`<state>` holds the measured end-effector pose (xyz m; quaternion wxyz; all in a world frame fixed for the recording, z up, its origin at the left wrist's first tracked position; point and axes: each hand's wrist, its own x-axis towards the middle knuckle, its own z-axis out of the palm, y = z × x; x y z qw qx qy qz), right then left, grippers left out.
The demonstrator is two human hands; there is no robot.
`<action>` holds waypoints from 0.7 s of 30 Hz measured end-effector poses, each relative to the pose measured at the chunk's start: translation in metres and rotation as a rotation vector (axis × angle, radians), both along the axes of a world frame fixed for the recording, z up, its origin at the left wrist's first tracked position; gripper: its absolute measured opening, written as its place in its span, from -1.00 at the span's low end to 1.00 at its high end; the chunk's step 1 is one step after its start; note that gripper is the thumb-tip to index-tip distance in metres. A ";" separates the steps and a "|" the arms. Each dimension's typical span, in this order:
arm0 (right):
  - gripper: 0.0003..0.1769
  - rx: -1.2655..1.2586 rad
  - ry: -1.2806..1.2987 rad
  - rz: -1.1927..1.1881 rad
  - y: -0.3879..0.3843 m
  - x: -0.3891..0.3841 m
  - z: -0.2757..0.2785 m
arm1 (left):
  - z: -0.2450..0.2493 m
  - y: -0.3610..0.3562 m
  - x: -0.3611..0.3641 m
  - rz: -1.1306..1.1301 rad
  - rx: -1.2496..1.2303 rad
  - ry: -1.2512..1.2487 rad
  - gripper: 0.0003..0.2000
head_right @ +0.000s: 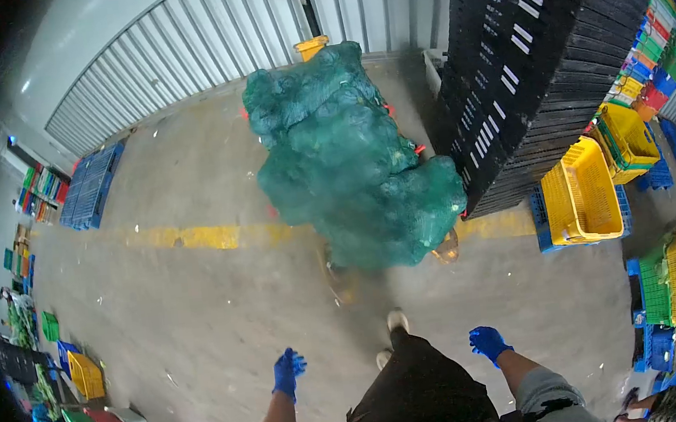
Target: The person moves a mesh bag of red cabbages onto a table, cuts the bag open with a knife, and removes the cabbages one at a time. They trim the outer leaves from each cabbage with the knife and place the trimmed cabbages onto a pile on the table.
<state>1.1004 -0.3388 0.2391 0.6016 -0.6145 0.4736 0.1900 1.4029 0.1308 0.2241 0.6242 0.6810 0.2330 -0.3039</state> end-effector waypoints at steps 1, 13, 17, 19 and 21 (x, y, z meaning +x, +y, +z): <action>-0.72 -0.005 0.007 -0.026 -0.002 0.019 -0.004 | -0.005 -0.011 0.038 -0.062 0.021 -0.035 -0.61; -0.76 -0.743 -0.323 0.329 -0.123 0.345 -0.049 | -0.030 -0.061 0.273 0.231 -0.026 0.192 -0.68; -0.73 -0.817 -0.344 0.122 -0.171 0.443 -0.018 | -0.078 -0.069 0.335 0.376 -0.029 0.360 -0.53; -0.75 -0.821 -0.340 -0.015 -0.204 0.482 -0.042 | -0.089 -0.088 0.365 0.316 0.031 0.382 -0.50; -0.74 -0.758 -0.401 -0.124 -0.232 0.511 -0.066 | -0.109 -0.111 0.396 0.268 0.105 0.408 -0.41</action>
